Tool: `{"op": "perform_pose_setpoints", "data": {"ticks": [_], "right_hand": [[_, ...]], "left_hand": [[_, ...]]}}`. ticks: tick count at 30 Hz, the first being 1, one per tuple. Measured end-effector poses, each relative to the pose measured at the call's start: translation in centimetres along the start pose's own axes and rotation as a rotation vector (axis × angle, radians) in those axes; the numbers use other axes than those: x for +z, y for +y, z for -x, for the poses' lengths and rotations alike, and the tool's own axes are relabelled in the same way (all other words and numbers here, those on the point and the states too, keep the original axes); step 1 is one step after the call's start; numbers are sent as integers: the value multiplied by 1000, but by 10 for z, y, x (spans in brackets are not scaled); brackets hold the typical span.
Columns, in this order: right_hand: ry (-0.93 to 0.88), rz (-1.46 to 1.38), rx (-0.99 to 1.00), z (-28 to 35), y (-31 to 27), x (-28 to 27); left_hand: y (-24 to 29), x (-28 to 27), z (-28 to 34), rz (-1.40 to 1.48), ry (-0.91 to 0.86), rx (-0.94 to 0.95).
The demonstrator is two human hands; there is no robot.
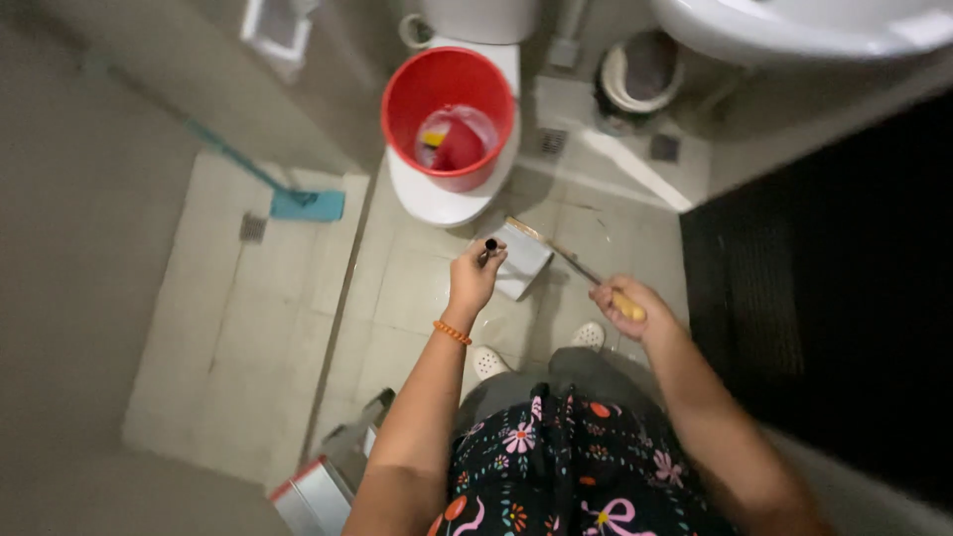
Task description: The person cleans a bathroom floor using a broom and dustpan to sweep debris into the dustpan. They then use a mop to clean the floor and wring it in a red bucket. The person also handles a small brush and a red cup during the cleaning process.
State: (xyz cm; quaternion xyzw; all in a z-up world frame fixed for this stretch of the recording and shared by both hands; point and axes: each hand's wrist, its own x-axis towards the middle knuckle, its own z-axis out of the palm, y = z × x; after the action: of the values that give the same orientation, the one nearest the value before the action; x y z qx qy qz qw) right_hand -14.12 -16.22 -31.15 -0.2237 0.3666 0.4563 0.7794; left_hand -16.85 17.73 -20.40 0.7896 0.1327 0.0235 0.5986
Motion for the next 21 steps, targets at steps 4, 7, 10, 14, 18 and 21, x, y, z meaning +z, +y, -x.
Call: {"op": "perform_pose_setpoints", "data": {"ticks": [4, 7, 10, 14, 18, 21], "right_hand": [[32, -86, -208, 33, 18, 41], [-129, -144, -238, 43, 18, 28], [-136, -142, -316, 66, 23, 32], [-196, -120, -473, 81, 11, 17], [-273, -290, -468, 95, -16, 3], [-268, -539, -452, 115, -43, 1]], "left_hand": [[22, 11, -19, -92, -120, 87], [32, 31, -25, 28, -191, 135], [50, 52, -27, -127, -188, 179], [67, 88, -35, -90, -249, 219], [59, 137, -52, -88, -314, 290], [68, 173, -60, -113, -366, 279]]}}
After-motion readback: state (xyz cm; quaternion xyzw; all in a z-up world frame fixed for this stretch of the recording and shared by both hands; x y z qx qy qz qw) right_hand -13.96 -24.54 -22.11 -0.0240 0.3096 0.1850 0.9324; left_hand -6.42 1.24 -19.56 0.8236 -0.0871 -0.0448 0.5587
